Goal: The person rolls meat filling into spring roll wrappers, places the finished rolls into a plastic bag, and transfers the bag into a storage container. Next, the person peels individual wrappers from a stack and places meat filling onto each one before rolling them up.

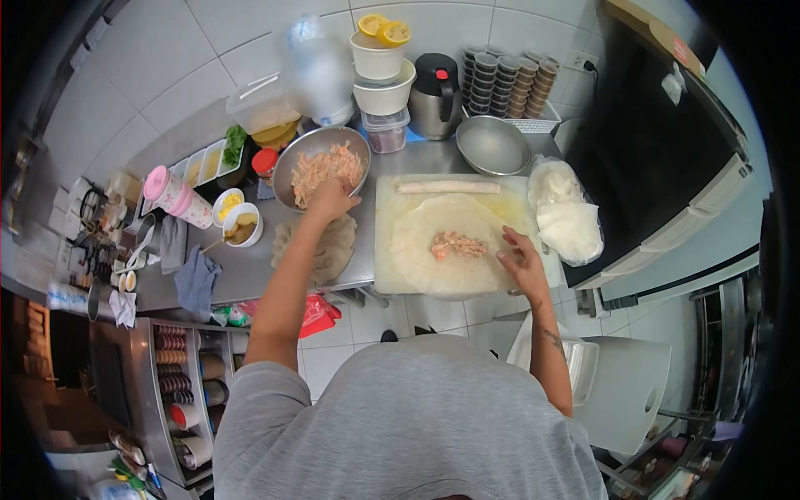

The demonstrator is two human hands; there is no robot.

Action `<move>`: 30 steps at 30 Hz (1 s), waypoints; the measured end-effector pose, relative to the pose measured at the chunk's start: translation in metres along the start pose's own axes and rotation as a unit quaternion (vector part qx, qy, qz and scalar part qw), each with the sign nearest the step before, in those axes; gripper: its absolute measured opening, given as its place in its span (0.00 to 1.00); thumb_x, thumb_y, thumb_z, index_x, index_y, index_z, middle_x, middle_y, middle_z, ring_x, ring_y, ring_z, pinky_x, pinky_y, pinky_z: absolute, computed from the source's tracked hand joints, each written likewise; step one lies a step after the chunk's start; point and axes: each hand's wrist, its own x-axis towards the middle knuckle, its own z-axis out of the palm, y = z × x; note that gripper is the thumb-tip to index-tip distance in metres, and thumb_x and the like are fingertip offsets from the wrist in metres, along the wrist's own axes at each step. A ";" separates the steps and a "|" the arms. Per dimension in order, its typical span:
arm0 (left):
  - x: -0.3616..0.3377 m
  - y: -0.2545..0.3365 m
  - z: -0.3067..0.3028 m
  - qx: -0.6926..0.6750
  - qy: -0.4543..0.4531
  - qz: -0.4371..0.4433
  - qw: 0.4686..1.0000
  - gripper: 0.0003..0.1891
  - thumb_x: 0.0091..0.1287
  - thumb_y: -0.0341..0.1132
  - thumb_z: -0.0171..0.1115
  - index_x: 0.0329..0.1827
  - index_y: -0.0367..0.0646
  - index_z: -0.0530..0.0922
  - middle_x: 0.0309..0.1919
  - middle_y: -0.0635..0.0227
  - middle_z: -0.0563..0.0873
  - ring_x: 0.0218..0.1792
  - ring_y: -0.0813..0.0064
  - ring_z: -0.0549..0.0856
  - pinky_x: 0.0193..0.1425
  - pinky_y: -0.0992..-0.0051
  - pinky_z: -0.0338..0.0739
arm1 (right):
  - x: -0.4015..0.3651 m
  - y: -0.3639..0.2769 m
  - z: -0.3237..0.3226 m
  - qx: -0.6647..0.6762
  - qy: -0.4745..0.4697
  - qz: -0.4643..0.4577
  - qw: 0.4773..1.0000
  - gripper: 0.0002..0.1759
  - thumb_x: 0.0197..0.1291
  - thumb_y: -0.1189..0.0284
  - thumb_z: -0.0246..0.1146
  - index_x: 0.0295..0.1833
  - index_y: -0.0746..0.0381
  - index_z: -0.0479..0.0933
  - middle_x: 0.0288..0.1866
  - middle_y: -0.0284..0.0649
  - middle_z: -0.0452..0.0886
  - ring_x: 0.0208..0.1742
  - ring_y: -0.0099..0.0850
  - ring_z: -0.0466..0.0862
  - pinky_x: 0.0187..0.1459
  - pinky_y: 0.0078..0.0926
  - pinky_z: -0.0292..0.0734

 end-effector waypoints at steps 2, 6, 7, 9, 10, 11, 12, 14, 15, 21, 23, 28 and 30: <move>0.000 0.003 -0.006 -0.090 0.054 0.025 0.994 0.14 0.56 0.39 0.66 0.41 0.38 0.83 0.30 0.54 0.86 0.36 0.59 0.86 0.42 0.63 0.79 | -0.005 0.005 -0.008 0.018 0.026 0.008 0.999 0.28 0.56 0.75 0.68 0.64 0.60 0.73 0.57 0.40 0.78 0.59 0.34 0.78 0.58 0.30 0.71; -0.013 0.045 -0.008 -0.265 0.096 0.100 0.954 0.11 0.59 0.36 0.63 0.38 0.38 0.81 0.27 0.57 0.84 0.32 0.59 0.85 0.40 0.65 0.78 | -0.008 0.002 -0.009 0.058 0.062 0.012 0.996 0.24 0.59 0.76 0.65 0.62 0.60 0.75 0.56 0.38 0.80 0.57 0.32 0.79 0.54 0.27 0.73; -0.014 0.060 -0.001 -0.318 0.070 0.112 0.939 0.09 0.60 0.34 0.62 0.37 0.37 0.81 0.27 0.57 0.84 0.32 0.59 0.85 0.40 0.65 0.78 | -0.007 0.002 -0.007 0.060 0.068 0.004 0.996 0.23 0.59 0.77 0.65 0.61 0.60 0.76 0.55 0.38 0.80 0.57 0.31 0.79 0.53 0.27 0.73; -0.046 0.116 0.006 -0.343 -0.043 0.128 0.930 0.05 0.62 0.24 0.58 0.38 0.35 0.80 0.31 0.61 0.83 0.36 0.69 0.84 0.45 0.69 0.78 | -0.001 0.001 0.003 0.068 0.082 -0.013 0.994 0.21 0.59 0.78 0.64 0.59 0.60 0.77 0.55 0.38 0.80 0.56 0.30 0.79 0.52 0.26 0.73; -0.049 0.128 0.030 -0.310 -0.014 0.199 0.930 0.05 0.60 0.23 0.58 0.38 0.35 0.80 0.33 0.60 0.83 0.38 0.66 0.83 0.46 0.68 0.77 | 0.000 -0.003 0.008 0.066 0.086 -0.018 0.994 0.20 0.59 0.79 0.64 0.58 0.60 0.77 0.54 0.38 0.81 0.56 0.31 0.79 0.52 0.27 0.74; -0.049 0.135 0.060 -0.274 0.015 0.269 0.923 0.06 0.59 0.22 0.59 0.38 0.36 0.80 0.35 0.59 0.82 0.41 0.63 0.83 0.48 0.68 0.77 | 0.002 -0.008 0.014 0.066 0.089 -0.022 0.994 0.20 0.58 0.80 0.63 0.57 0.61 0.78 0.53 0.38 0.81 0.55 0.31 0.80 0.51 0.27 0.74; -0.049 0.143 0.084 -0.260 0.008 0.289 0.921 0.06 0.57 0.21 0.60 0.37 0.37 0.81 0.36 0.59 0.81 0.41 0.60 0.82 0.49 0.67 0.76 | 0.002 -0.012 0.020 0.065 0.093 -0.026 0.993 0.19 0.57 0.80 0.63 0.56 0.61 0.78 0.52 0.38 0.81 0.54 0.32 0.80 0.51 0.27 0.74; -0.050 0.147 0.119 -0.228 0.026 0.315 0.921 0.07 0.54 0.21 0.62 0.35 0.39 0.81 0.38 0.60 0.79 0.41 0.57 0.80 0.49 0.65 0.75 | -0.001 -0.017 0.031 0.004 0.092 -0.062 0.994 0.20 0.54 0.81 0.64 0.54 0.61 0.79 0.51 0.40 0.81 0.53 0.37 0.80 0.52 0.30 0.74; -0.051 0.149 0.124 -0.211 0.054 0.322 0.921 0.07 0.53 0.21 0.62 0.34 0.40 0.81 0.39 0.60 0.78 0.41 0.57 0.79 0.49 0.65 0.74 | -0.001 -0.019 0.035 -0.027 0.091 -0.081 0.992 0.20 0.53 0.81 0.64 0.53 0.60 0.80 0.50 0.41 0.81 0.52 0.39 0.79 0.52 0.31 0.74; -0.050 0.128 0.113 -0.179 0.092 0.334 0.921 0.04 0.52 0.23 0.64 0.29 0.41 0.80 0.35 0.63 0.77 0.42 0.58 0.76 0.46 0.65 0.73 | 0.002 -0.039 0.063 -0.165 0.104 -0.198 0.961 0.16 0.48 0.80 0.67 0.46 0.61 0.81 0.46 0.41 0.81 0.49 0.42 0.79 0.53 0.36 0.74; -0.052 0.124 0.119 -0.173 0.085 0.341 0.920 0.03 0.52 0.24 0.64 0.29 0.41 0.80 0.33 0.63 0.77 0.41 0.58 0.76 0.45 0.65 0.73 | 0.007 -0.034 0.075 -0.199 0.107 -0.235 0.945 0.14 0.47 0.80 0.67 0.44 0.62 0.82 0.44 0.39 0.82 0.48 0.41 0.79 0.53 0.37 0.74; -0.062 0.119 0.138 -0.152 0.123 0.374 0.907 0.03 0.54 0.25 0.65 0.30 0.39 0.80 0.32 0.63 0.77 0.40 0.59 0.76 0.45 0.66 0.74 | 0.009 -0.012 0.080 -0.228 0.117 -0.267 0.929 0.12 0.45 0.80 0.68 0.39 0.62 0.82 0.40 0.38 0.82 0.46 0.38 0.79 0.51 0.36 0.75; -0.059 0.118 0.137 -0.139 0.103 0.370 0.913 0.03 0.54 0.24 0.66 0.30 0.38 0.80 0.33 0.63 0.77 0.40 0.59 0.76 0.46 0.66 0.74 | 0.007 -0.007 0.074 -0.214 0.110 -0.261 0.935 0.12 0.44 0.80 0.68 0.39 0.62 0.83 0.39 0.37 0.82 0.46 0.38 0.79 0.50 0.35 0.75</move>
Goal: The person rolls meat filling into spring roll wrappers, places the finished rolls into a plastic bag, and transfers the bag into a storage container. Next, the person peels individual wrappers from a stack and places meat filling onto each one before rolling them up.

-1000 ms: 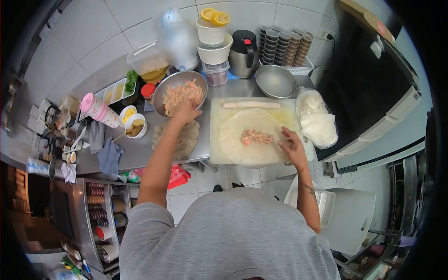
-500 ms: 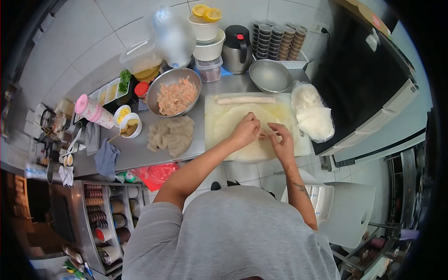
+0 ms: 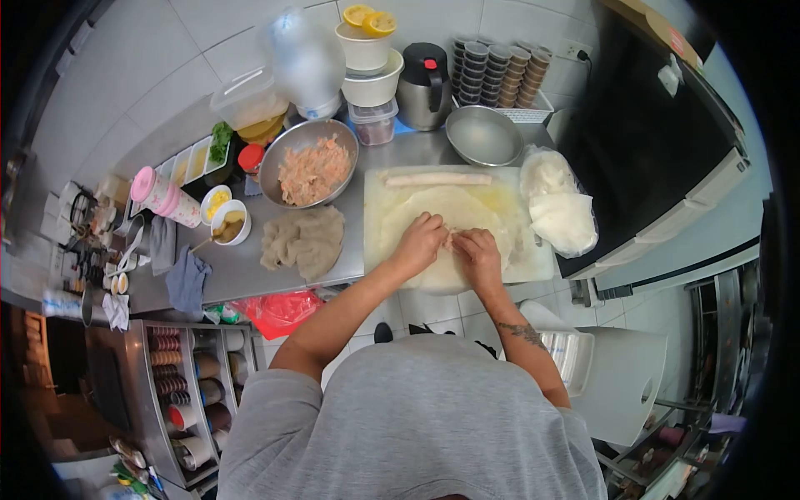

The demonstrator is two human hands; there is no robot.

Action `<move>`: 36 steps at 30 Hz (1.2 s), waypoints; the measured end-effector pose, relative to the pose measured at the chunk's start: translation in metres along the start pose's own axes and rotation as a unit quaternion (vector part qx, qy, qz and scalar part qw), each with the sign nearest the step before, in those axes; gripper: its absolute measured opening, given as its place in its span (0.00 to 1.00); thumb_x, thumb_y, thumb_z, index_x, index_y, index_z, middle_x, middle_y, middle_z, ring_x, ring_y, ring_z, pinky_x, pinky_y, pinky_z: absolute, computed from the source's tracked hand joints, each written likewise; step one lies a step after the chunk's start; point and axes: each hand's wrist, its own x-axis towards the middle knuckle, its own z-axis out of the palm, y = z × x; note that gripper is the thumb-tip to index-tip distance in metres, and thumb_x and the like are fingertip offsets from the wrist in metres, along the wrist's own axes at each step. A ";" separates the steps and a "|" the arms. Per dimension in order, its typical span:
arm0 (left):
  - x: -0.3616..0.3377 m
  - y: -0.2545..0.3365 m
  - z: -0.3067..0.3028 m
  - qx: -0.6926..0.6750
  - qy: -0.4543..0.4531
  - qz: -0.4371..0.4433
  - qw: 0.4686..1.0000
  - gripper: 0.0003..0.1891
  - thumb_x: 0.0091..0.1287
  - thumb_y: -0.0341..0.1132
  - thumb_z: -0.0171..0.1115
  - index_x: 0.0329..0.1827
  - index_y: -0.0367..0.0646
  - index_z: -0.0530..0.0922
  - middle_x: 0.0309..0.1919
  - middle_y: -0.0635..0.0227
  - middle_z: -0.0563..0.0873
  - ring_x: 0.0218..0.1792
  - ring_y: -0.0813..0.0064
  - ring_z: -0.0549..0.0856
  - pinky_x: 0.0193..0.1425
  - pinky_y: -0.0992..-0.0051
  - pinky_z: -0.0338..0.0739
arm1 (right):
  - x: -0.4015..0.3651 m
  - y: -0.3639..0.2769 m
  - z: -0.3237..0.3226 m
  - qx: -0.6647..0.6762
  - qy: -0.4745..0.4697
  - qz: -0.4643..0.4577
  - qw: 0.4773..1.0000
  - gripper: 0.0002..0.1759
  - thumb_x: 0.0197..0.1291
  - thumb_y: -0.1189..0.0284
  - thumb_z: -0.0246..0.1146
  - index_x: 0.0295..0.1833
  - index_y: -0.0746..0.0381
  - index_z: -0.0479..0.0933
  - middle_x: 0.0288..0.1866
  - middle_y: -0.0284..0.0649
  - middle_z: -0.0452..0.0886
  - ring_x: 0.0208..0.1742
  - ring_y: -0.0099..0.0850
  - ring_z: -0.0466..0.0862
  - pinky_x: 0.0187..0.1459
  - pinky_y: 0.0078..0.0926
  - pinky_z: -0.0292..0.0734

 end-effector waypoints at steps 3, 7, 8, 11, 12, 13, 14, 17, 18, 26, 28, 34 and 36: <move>0.003 -0.002 -0.007 -0.050 -0.020 -0.034 0.998 0.05 0.53 0.24 0.63 0.32 0.38 0.78 0.38 0.60 0.76 0.42 0.57 0.76 0.48 0.65 0.73 | -0.003 0.014 -0.007 0.044 -0.031 0.037 0.998 0.13 0.45 0.80 0.69 0.40 0.62 0.83 0.40 0.38 0.82 0.47 0.39 0.79 0.49 0.34 0.76; 0.004 -0.011 -0.021 -0.054 -0.040 -0.067 0.995 0.11 0.53 0.26 0.65 0.40 0.37 0.78 0.45 0.56 0.75 0.48 0.54 0.76 0.53 0.64 0.73 | 0.003 0.012 -0.023 0.160 -0.066 0.162 0.971 0.20 0.45 0.80 0.70 0.48 0.63 0.81 0.46 0.41 0.81 0.50 0.42 0.79 0.50 0.33 0.76; 0.005 -0.011 -0.022 -0.029 -0.048 -0.051 0.997 0.14 0.54 0.27 0.66 0.43 0.38 0.77 0.46 0.57 0.75 0.50 0.54 0.76 0.54 0.65 0.72 | 0.009 0.004 -0.029 0.197 -0.071 0.203 0.957 0.22 0.45 0.79 0.70 0.50 0.63 0.81 0.47 0.42 0.80 0.51 0.42 0.79 0.50 0.33 0.76; 0.006 -0.008 -0.025 0.022 -0.113 -0.021 0.993 0.21 0.54 0.30 0.70 0.51 0.38 0.77 0.50 0.57 0.75 0.54 0.55 0.75 0.58 0.66 0.72 | 0.021 -0.005 -0.025 0.084 -0.069 0.084 0.990 0.28 0.45 0.78 0.70 0.57 0.62 0.78 0.50 0.46 0.78 0.53 0.43 0.77 0.54 0.35 0.74; 0.009 -0.008 -0.026 0.024 -0.161 -0.020 0.986 0.23 0.53 0.31 0.71 0.53 0.38 0.77 0.51 0.57 0.75 0.54 0.55 0.75 0.59 0.66 0.71 | 0.022 -0.003 -0.022 0.066 -0.089 0.060 0.992 0.29 0.45 0.77 0.70 0.59 0.62 0.77 0.51 0.47 0.77 0.54 0.44 0.77 0.55 0.35 0.73; 0.012 -0.008 -0.026 0.026 -0.209 -0.018 0.977 0.24 0.53 0.32 0.71 0.54 0.37 0.77 0.52 0.57 0.75 0.54 0.55 0.75 0.59 0.65 0.71 | 0.019 0.008 -0.015 0.077 -0.142 0.060 0.985 0.30 0.46 0.76 0.70 0.59 0.62 0.77 0.52 0.47 0.77 0.55 0.44 0.76 0.57 0.36 0.72; 0.013 -0.010 -0.024 0.035 -0.224 -0.012 0.974 0.25 0.53 0.32 0.71 0.56 0.37 0.76 0.52 0.57 0.75 0.54 0.56 0.75 0.60 0.65 0.71 | 0.016 0.018 -0.010 0.089 -0.193 0.060 0.975 0.30 0.46 0.76 0.70 0.60 0.62 0.76 0.53 0.47 0.77 0.56 0.44 0.76 0.58 0.37 0.71; 0.008 -0.018 -0.022 0.040 -0.228 0.008 0.973 0.25 0.55 0.32 0.69 0.56 0.37 0.76 0.51 0.59 0.77 0.53 0.56 0.75 0.59 0.64 0.71 | 0.018 0.024 -0.010 0.095 -0.219 0.070 0.969 0.27 0.46 0.74 0.71 0.56 0.64 0.78 0.52 0.47 0.79 0.55 0.45 0.76 0.58 0.38 0.71; 0.006 -0.020 -0.026 0.026 -0.205 0.019 0.978 0.22 0.55 0.30 0.68 0.54 0.37 0.77 0.49 0.60 0.77 0.52 0.57 0.75 0.58 0.64 0.71 | 0.019 0.021 -0.011 0.091 -0.184 0.056 0.977 0.25 0.46 0.74 0.70 0.54 0.63 0.79 0.50 0.46 0.80 0.54 0.44 0.76 0.57 0.38 0.72; -0.002 -0.027 -0.029 0.048 -0.182 0.005 0.982 0.17 0.56 0.28 0.67 0.51 0.42 0.79 0.43 0.61 0.78 0.49 0.57 0.76 0.57 0.64 0.72 | 0.018 0.021 0.008 0.052 -0.175 0.034 0.983 0.22 0.47 0.72 0.71 0.51 0.62 0.82 0.50 0.43 0.81 0.51 0.43 0.78 0.55 0.36 0.73; -0.005 -0.030 -0.033 0.060 -0.170 0.016 0.983 0.17 0.56 0.27 0.67 0.50 0.42 0.79 0.43 0.61 0.78 0.49 0.57 0.76 0.57 0.64 0.72 | 0.023 0.016 0.003 0.052 -0.204 0.046 0.977 0.23 0.47 0.72 0.71 0.52 0.62 0.81 0.52 0.43 0.80 0.53 0.43 0.78 0.56 0.36 0.72; -0.009 -0.002 -0.053 -0.018 -0.017 -0.054 0.998 0.08 0.57 0.24 0.64 0.40 0.40 0.79 0.39 0.63 0.78 0.45 0.58 0.76 0.52 0.64 0.73 | 0.029 0.004 -0.024 0.092 -0.149 0.097 0.980 0.27 0.47 0.71 0.72 0.57 0.60 0.79 0.52 0.42 0.79 0.55 0.42 0.76 0.58 0.36 0.71; -0.008 -0.002 -0.042 -0.021 -0.019 -0.040 0.999 0.09 0.57 0.24 0.64 0.40 0.40 0.78 0.38 0.63 0.77 0.44 0.58 0.76 0.51 0.64 0.73 | 0.022 0.013 -0.026 0.075 -0.171 0.080 0.979 0.31 0.47 0.70 0.73 0.60 0.60 0.77 0.55 0.43 0.79 0.57 0.43 0.75 0.59 0.36 0.70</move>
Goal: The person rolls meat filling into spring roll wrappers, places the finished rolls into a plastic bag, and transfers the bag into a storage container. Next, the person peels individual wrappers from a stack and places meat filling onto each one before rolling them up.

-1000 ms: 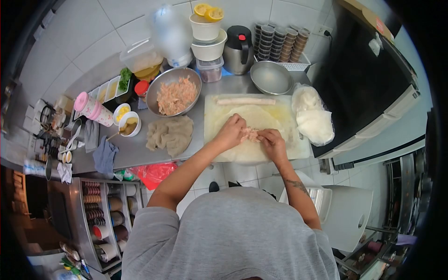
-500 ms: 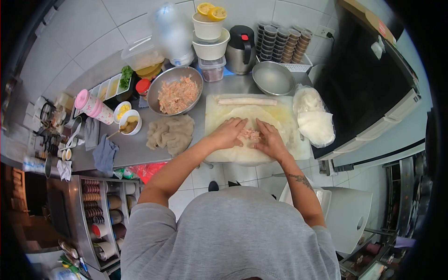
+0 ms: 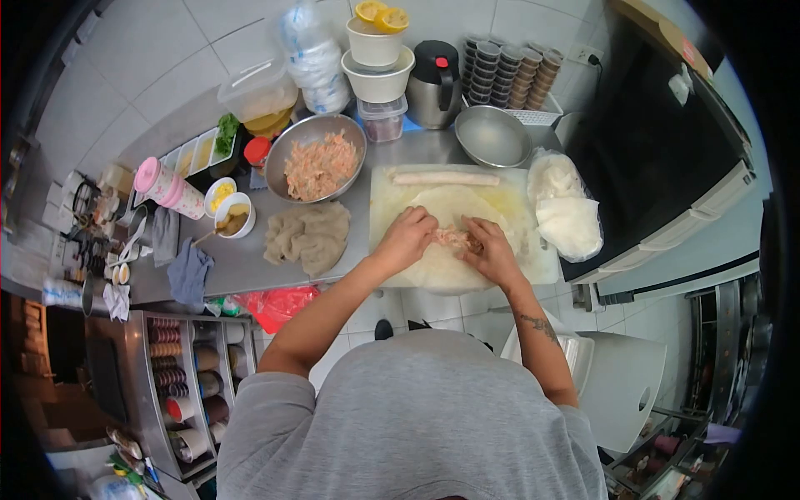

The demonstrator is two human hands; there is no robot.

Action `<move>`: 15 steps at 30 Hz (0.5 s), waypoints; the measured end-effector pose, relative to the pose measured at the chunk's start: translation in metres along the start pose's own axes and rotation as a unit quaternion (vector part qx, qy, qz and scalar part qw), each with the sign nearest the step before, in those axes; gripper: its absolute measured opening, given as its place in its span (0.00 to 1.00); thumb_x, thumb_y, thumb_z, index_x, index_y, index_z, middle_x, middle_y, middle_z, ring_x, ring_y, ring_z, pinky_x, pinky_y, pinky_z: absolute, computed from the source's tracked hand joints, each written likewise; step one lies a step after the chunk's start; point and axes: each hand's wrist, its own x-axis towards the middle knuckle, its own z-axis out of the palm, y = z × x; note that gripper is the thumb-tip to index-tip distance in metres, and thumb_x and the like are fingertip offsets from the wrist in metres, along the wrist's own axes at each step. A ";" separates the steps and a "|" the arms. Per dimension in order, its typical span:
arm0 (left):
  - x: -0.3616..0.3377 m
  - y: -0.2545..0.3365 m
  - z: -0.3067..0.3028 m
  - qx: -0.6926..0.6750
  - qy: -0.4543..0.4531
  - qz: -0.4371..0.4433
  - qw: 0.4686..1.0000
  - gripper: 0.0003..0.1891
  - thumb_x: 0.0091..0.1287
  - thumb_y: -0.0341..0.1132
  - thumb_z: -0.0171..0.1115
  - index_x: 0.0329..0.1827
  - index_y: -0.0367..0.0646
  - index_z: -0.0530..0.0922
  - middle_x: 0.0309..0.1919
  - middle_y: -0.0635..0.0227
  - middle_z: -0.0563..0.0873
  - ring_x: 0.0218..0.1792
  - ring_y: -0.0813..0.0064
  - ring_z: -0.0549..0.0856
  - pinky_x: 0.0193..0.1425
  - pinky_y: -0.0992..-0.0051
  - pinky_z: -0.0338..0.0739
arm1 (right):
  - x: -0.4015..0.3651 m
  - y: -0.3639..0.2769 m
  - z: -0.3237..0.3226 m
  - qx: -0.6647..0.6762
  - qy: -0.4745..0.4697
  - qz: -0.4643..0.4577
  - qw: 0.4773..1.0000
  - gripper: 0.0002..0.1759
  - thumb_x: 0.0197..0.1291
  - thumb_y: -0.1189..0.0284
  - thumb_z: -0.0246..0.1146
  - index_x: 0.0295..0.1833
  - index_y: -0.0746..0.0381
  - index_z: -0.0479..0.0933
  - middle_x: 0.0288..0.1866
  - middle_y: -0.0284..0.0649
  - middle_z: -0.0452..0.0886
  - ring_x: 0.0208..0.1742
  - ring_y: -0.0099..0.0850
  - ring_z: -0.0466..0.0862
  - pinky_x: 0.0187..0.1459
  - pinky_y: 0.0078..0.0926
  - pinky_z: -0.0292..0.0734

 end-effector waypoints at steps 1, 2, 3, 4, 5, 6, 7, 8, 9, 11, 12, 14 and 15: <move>0.000 -0.002 0.006 -0.002 -0.001 0.007 1.000 0.09 0.56 0.23 0.64 0.39 0.40 0.78 0.38 0.63 0.77 0.44 0.57 0.76 0.50 0.64 0.72 | -0.004 0.012 0.005 -0.001 -0.023 0.000 1.000 0.33 0.46 0.69 0.74 0.62 0.59 0.75 0.56 0.43 0.78 0.57 0.44 0.75 0.60 0.37 0.70; 0.000 -0.004 0.011 0.010 -0.004 0.014 1.000 0.08 0.56 0.23 0.63 0.38 0.40 0.78 0.37 0.62 0.77 0.43 0.57 0.76 0.49 0.64 0.72 | -0.008 0.024 0.009 -0.003 -0.045 0.000 0.999 0.36 0.46 0.69 0.74 0.64 0.59 0.74 0.57 0.44 0.78 0.58 0.44 0.75 0.60 0.37 0.70; 0.000 -0.005 0.014 0.022 -0.008 0.021 0.999 0.07 0.56 0.23 0.63 0.37 0.40 0.77 0.37 0.62 0.76 0.43 0.57 0.76 0.48 0.63 0.72 | -0.007 0.029 0.008 -0.005 -0.051 0.001 0.999 0.36 0.46 0.69 0.74 0.64 0.58 0.74 0.57 0.44 0.78 0.58 0.44 0.75 0.60 0.37 0.70; -0.001 -0.006 0.017 0.034 -0.011 0.028 0.999 0.07 0.56 0.22 0.62 0.36 0.40 0.77 0.36 0.61 0.76 0.42 0.57 0.76 0.47 0.63 0.71 | -0.006 0.033 0.007 -0.007 -0.058 0.003 0.998 0.36 0.45 0.69 0.74 0.64 0.58 0.74 0.57 0.44 0.78 0.58 0.44 0.75 0.60 0.37 0.70; -0.002 -0.008 0.019 0.025 0.002 0.025 0.999 0.06 0.55 0.22 0.62 0.35 0.40 0.77 0.36 0.62 0.76 0.42 0.58 0.76 0.47 0.63 0.71 | -0.006 0.036 0.008 -0.008 -0.064 0.004 0.998 0.36 0.45 0.69 0.74 0.65 0.57 0.74 0.57 0.44 0.78 0.58 0.44 0.75 0.60 0.37 0.70; -0.002 -0.009 0.018 0.016 0.014 0.024 0.999 0.06 0.55 0.22 0.61 0.35 0.40 0.77 0.35 0.62 0.76 0.42 0.58 0.75 0.47 0.63 0.71 | -0.005 0.031 0.005 0.006 -0.040 0.000 0.999 0.33 0.46 0.70 0.74 0.61 0.57 0.76 0.55 0.43 0.78 0.57 0.43 0.75 0.59 0.37 0.70; 0.000 -0.007 0.016 0.007 0.026 0.023 0.999 0.06 0.55 0.22 0.61 0.34 0.40 0.77 0.35 0.62 0.76 0.42 0.58 0.75 0.47 0.63 0.71 | -0.004 0.021 -0.002 0.020 -0.014 -0.004 1.000 0.29 0.46 0.70 0.73 0.58 0.58 0.78 0.53 0.42 0.79 0.56 0.43 0.76 0.58 0.37 0.71; 0.000 -0.005 0.014 -0.004 0.033 0.015 0.999 0.06 0.55 0.21 0.61 0.34 0.40 0.78 0.35 0.63 0.76 0.41 0.58 0.76 0.47 0.63 0.71 | -0.003 0.013 -0.008 0.034 0.011 -0.008 0.999 0.25 0.46 0.71 0.73 0.55 0.58 0.81 0.51 0.40 0.80 0.54 0.42 0.76 0.57 0.37 0.72; 0.002 -0.001 0.011 -0.015 0.040 0.008 0.999 0.07 0.55 0.21 0.61 0.35 0.40 0.78 0.35 0.63 0.76 0.41 0.59 0.76 0.47 0.64 0.71 | -0.003 0.010 -0.012 0.017 0.013 -0.013 1.000 0.25 0.46 0.71 0.73 0.54 0.58 0.81 0.51 0.40 0.80 0.54 0.42 0.77 0.56 0.36 0.72; 0.005 0.003 0.012 -0.016 0.040 0.011 0.999 0.07 0.54 0.21 0.62 0.35 0.41 0.78 0.35 0.64 0.76 0.42 0.60 0.76 0.47 0.64 0.70 | -0.004 0.006 -0.015 -0.016 0.015 -0.023 1.000 0.25 0.46 0.71 0.73 0.54 0.58 0.81 0.50 0.40 0.80 0.53 0.41 0.77 0.55 0.36 0.73; 0.006 0.005 0.018 -0.008 0.031 0.022 0.999 0.07 0.54 0.22 0.62 0.35 0.41 0.78 0.35 0.65 0.77 0.42 0.60 0.76 0.48 0.65 0.70 | -0.006 0.013 -0.011 -0.024 0.000 -0.028 0.999 0.28 0.45 0.71 0.73 0.56 0.58 0.79 0.51 0.40 0.80 0.53 0.41 0.77 0.55 0.36 0.73; 0.009 0.006 0.030 0.017 0.009 0.035 0.999 0.07 0.55 0.23 0.62 0.35 0.42 0.79 0.35 0.65 0.77 0.43 0.61 0.76 0.49 0.65 0.69 | -0.009 0.038 -0.001 -0.043 -0.029 -0.041 0.998 0.33 0.45 0.72 0.73 0.62 0.56 0.76 0.53 0.41 0.79 0.53 0.41 0.76 0.54 0.36 0.74; 0.010 0.006 0.035 0.034 -0.007 0.036 0.999 0.06 0.56 0.23 0.63 0.35 0.42 0.79 0.35 0.66 0.77 0.43 0.61 0.76 0.49 0.65 0.68 | -0.009 0.043 -0.002 -0.037 -0.030 -0.042 0.998 0.34 0.45 0.73 0.73 0.63 0.56 0.76 0.53 0.41 0.79 0.54 0.42 0.76 0.54 0.36 0.74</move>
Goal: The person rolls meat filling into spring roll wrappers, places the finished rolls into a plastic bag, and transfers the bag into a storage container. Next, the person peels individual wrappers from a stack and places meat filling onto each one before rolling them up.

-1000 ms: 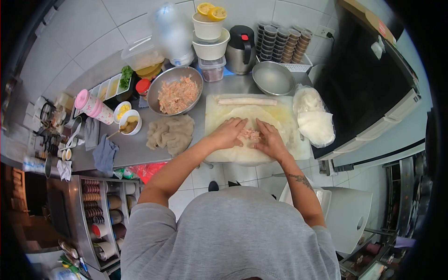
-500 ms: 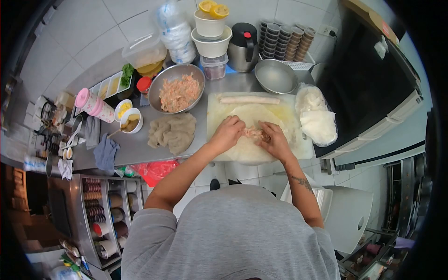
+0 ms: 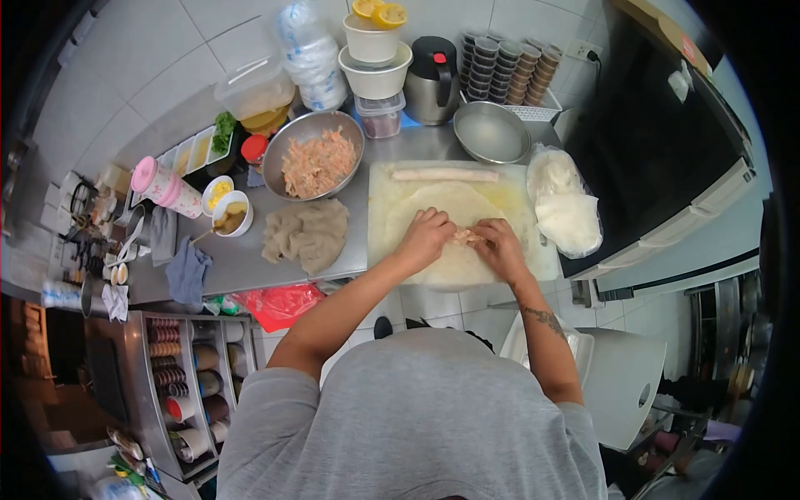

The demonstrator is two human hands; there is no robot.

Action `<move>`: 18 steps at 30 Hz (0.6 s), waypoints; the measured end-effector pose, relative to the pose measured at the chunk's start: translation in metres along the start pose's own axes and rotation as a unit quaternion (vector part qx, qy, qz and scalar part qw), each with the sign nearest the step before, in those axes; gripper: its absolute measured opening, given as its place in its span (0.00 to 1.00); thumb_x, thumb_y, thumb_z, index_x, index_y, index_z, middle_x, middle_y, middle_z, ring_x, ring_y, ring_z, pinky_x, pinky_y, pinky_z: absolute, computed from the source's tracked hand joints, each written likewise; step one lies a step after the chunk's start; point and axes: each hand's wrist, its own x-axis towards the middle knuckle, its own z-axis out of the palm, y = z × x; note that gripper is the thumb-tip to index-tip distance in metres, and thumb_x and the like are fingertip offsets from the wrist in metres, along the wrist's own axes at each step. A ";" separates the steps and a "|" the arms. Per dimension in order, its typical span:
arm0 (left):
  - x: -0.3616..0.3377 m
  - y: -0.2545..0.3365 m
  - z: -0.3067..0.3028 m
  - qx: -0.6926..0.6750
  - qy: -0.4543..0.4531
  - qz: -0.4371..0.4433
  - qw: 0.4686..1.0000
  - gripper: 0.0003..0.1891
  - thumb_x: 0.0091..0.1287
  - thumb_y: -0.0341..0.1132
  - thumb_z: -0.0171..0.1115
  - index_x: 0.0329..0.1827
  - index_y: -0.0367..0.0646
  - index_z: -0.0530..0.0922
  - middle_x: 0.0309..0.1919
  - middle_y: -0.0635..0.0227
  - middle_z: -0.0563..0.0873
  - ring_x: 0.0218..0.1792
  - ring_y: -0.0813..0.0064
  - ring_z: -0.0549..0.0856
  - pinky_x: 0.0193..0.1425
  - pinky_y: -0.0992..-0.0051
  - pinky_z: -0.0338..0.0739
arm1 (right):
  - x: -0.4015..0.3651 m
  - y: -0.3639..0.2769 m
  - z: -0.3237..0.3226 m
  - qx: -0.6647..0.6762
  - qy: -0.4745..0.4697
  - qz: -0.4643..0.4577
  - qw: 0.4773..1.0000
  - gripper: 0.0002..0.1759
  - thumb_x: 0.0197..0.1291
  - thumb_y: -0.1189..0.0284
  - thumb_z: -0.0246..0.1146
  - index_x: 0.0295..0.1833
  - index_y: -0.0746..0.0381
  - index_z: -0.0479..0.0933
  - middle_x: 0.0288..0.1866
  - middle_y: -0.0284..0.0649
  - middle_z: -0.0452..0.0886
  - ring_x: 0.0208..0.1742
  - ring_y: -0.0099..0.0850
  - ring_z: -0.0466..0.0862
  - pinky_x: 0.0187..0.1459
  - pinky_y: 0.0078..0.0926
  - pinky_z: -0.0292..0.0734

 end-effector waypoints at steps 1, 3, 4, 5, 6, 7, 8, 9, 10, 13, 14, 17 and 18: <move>-0.001 -0.001 0.003 0.018 -0.017 0.002 1.000 0.06 0.56 0.24 0.63 0.36 0.42 0.79 0.35 0.66 0.77 0.44 0.62 0.76 0.50 0.65 0.67 | -0.001 0.005 0.000 0.006 0.000 -0.002 1.000 0.35 0.45 0.73 0.73 0.64 0.56 0.75 0.53 0.42 0.79 0.54 0.42 0.76 0.54 0.36 0.74; -0.002 -0.005 0.002 0.008 -0.028 -0.004 1.000 0.06 0.57 0.26 0.63 0.37 0.42 0.79 0.37 0.65 0.77 0.45 0.62 0.75 0.51 0.65 0.67 | 0.000 0.001 -0.006 0.047 0.008 0.025 0.999 0.33 0.46 0.75 0.72 0.63 0.56 0.76 0.51 0.42 0.79 0.53 0.42 0.76 0.53 0.36 0.74; -0.002 -0.005 -0.001 0.003 -0.034 -0.007 0.999 0.06 0.58 0.27 0.63 0.38 0.42 0.79 0.38 0.65 0.77 0.45 0.62 0.75 0.51 0.64 0.67 | 0.002 -0.016 -0.019 0.082 0.015 0.053 0.995 0.31 0.47 0.76 0.71 0.61 0.57 0.77 0.50 0.42 0.79 0.53 0.42 0.77 0.53 0.36 0.75; -0.002 -0.004 -0.004 -0.006 -0.011 -0.019 1.000 0.07 0.58 0.28 0.64 0.39 0.42 0.79 0.39 0.65 0.77 0.46 0.61 0.75 0.52 0.64 0.67 | 0.004 -0.025 -0.026 0.117 0.022 0.081 0.990 0.29 0.47 0.77 0.71 0.59 0.58 0.79 0.49 0.42 0.80 0.52 0.42 0.77 0.53 0.36 0.75; -0.001 -0.001 -0.009 -0.015 0.012 -0.031 0.999 0.08 0.58 0.29 0.64 0.40 0.42 0.79 0.41 0.65 0.76 0.46 0.61 0.75 0.53 0.64 0.67 | 0.004 -0.024 -0.026 0.132 0.035 0.083 0.987 0.28 0.48 0.77 0.71 0.59 0.59 0.79 0.47 0.43 0.80 0.51 0.42 0.77 0.53 0.36 0.75; -0.001 0.001 -0.012 -0.023 0.034 -0.043 0.998 0.09 0.59 0.30 0.64 0.41 0.42 0.79 0.42 0.65 0.76 0.47 0.61 0.75 0.53 0.64 0.67 | 0.004 -0.022 -0.024 0.148 0.049 0.085 0.984 0.27 0.48 0.76 0.71 0.58 0.59 0.80 0.46 0.43 0.81 0.51 0.43 0.78 0.53 0.36 0.75; 0.000 0.001 -0.013 -0.002 0.037 -0.038 0.999 0.10 0.58 0.31 0.65 0.43 0.42 0.79 0.43 0.64 0.76 0.48 0.60 0.75 0.54 0.64 0.67 | 0.003 -0.020 -0.023 0.164 0.062 0.087 0.981 0.26 0.48 0.76 0.71 0.57 0.60 0.80 0.45 0.43 0.81 0.50 0.43 0.78 0.52 0.36 0.75; 0.001 0.000 -0.013 0.018 0.040 -0.033 0.999 0.12 0.58 0.31 0.66 0.44 0.42 0.79 0.44 0.64 0.76 0.49 0.60 0.75 0.54 0.64 0.68 | 0.005 -0.022 -0.019 0.135 0.072 0.071 0.986 0.25 0.48 0.75 0.71 0.56 0.60 0.80 0.44 0.43 0.81 0.49 0.43 0.78 0.52 0.36 0.76; 0.001 0.000 -0.011 0.026 0.016 -0.031 0.999 0.13 0.57 0.32 0.66 0.45 0.41 0.79 0.45 0.64 0.76 0.49 0.60 0.75 0.54 0.64 0.68 | 0.008 -0.026 -0.012 0.106 0.081 0.054 0.990 0.25 0.48 0.75 0.71 0.56 0.60 0.81 0.44 0.43 0.81 0.48 0.43 0.79 0.52 0.36 0.76; 0.001 -0.005 -0.004 0.028 -0.104 -0.030 0.994 0.17 0.56 0.33 0.68 0.49 0.41 0.79 0.46 0.64 0.76 0.52 0.60 0.75 0.56 0.63 0.68 | 0.017 -0.037 0.004 0.023 0.073 -0.003 0.997 0.21 0.47 0.76 0.71 0.51 0.61 0.82 0.43 0.43 0.81 0.46 0.43 0.79 0.50 0.36 0.76; -0.001 -0.008 -0.002 0.027 -0.114 -0.035 0.992 0.17 0.56 0.33 0.68 0.50 0.41 0.79 0.47 0.64 0.76 0.52 0.61 0.75 0.56 0.63 0.68 | 0.019 -0.040 0.009 -0.003 0.065 -0.023 0.998 0.20 0.47 0.76 0.70 0.49 0.61 0.83 0.42 0.43 0.81 0.45 0.42 0.79 0.49 0.36 0.76; -0.002 -0.011 -0.002 0.020 -0.112 -0.043 0.993 0.18 0.56 0.33 0.68 0.51 0.44 0.80 0.48 0.64 0.76 0.53 0.62 0.74 0.58 0.62 0.67 | 0.019 -0.042 0.014 0.016 0.052 0.010 0.998 0.16 0.46 0.76 0.70 0.44 0.62 0.83 0.41 0.42 0.81 0.44 0.42 0.79 0.48 0.36 0.75; -0.004 -0.008 -0.009 0.014 -0.092 -0.043 0.995 0.18 0.56 0.33 0.68 0.51 0.46 0.80 0.47 0.64 0.76 0.53 0.63 0.74 0.59 0.62 0.67 | 0.019 -0.041 0.011 0.017 0.040 0.014 0.999 0.16 0.46 0.76 0.71 0.44 0.61 0.83 0.41 0.42 0.81 0.44 0.42 0.79 0.49 0.36 0.75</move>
